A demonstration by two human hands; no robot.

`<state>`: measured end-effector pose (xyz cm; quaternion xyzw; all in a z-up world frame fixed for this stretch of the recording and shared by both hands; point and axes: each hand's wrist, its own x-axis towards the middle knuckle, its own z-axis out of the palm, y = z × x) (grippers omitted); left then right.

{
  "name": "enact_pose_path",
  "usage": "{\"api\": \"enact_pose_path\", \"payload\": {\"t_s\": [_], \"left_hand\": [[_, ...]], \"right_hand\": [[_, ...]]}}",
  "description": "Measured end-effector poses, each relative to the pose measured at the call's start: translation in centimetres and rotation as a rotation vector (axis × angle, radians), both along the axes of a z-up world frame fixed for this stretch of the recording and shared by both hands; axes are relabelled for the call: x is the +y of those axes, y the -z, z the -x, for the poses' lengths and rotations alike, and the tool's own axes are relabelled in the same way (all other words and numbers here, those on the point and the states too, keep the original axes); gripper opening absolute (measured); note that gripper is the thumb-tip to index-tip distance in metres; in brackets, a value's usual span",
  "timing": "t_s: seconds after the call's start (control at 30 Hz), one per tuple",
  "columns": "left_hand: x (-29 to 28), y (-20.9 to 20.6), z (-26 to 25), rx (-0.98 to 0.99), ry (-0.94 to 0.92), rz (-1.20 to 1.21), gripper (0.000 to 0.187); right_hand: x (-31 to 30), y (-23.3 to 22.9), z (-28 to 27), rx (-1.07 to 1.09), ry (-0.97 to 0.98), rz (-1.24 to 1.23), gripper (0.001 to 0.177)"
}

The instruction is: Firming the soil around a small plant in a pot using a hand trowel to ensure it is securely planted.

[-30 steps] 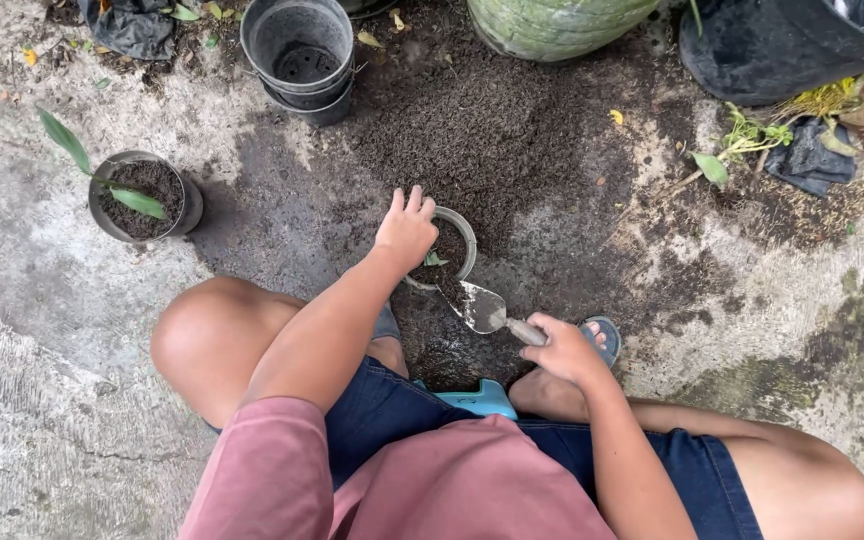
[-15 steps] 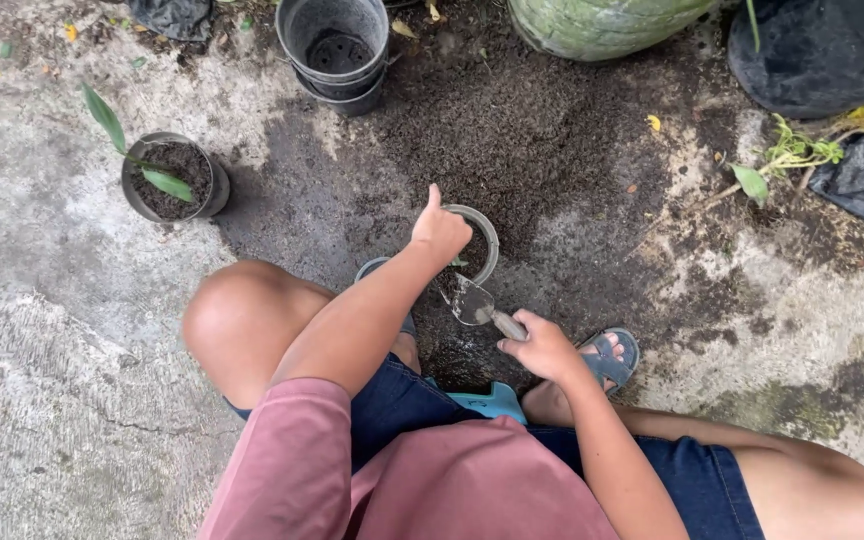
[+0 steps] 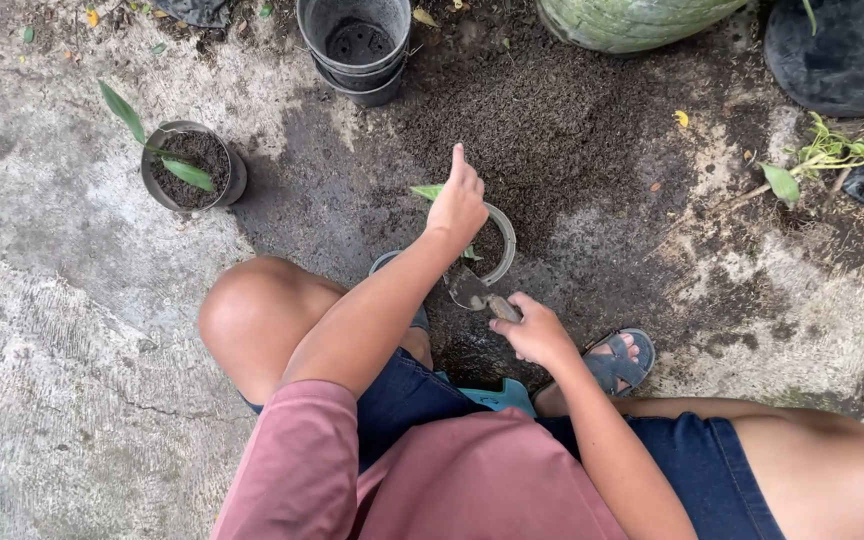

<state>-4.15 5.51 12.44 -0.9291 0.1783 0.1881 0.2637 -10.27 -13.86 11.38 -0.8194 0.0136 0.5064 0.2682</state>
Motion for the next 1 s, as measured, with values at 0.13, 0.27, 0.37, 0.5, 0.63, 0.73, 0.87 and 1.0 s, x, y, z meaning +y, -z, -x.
{"api": "enact_pose_path", "payload": {"t_s": [0.13,0.27,0.37,0.5,0.63,0.73,0.87,1.0], "left_hand": [[1.0,2.6,0.2,0.005,-0.065,0.048,0.023],[1.6,6.4,0.4,-0.072,-0.093,0.267,0.018],[1.5,7.6,0.4,-0.111,-0.053,0.359,0.018],[0.9,7.2,0.2,-0.109,0.013,0.403,0.019],[0.5,9.3,-0.1,-0.173,0.039,0.469,0.024],[0.3,9.4,-0.1,-0.174,0.066,0.492,0.025],[0.3,9.9,-0.2,-0.174,0.089,0.539,0.026],[0.6,11.2,-0.1,-0.177,0.12,0.574,0.028]], "right_hand": [[0.3,-1.3,-0.2,0.018,0.032,0.0,0.056],[-0.1,-0.4,0.5,0.082,0.153,-0.123,0.052],[-0.1,0.0,1.3,0.113,0.234,-0.182,0.049],[-0.6,0.8,2.0,0.134,0.325,-0.257,0.043],[-1.1,2.7,2.4,0.149,0.342,-0.24,0.046],[-1.1,3.3,2.8,0.166,0.333,-0.231,0.047],[-0.7,3.1,3.0,0.171,0.361,-0.24,0.045],[-0.8,4.2,3.2,0.19,0.401,-0.253,0.046]]}}
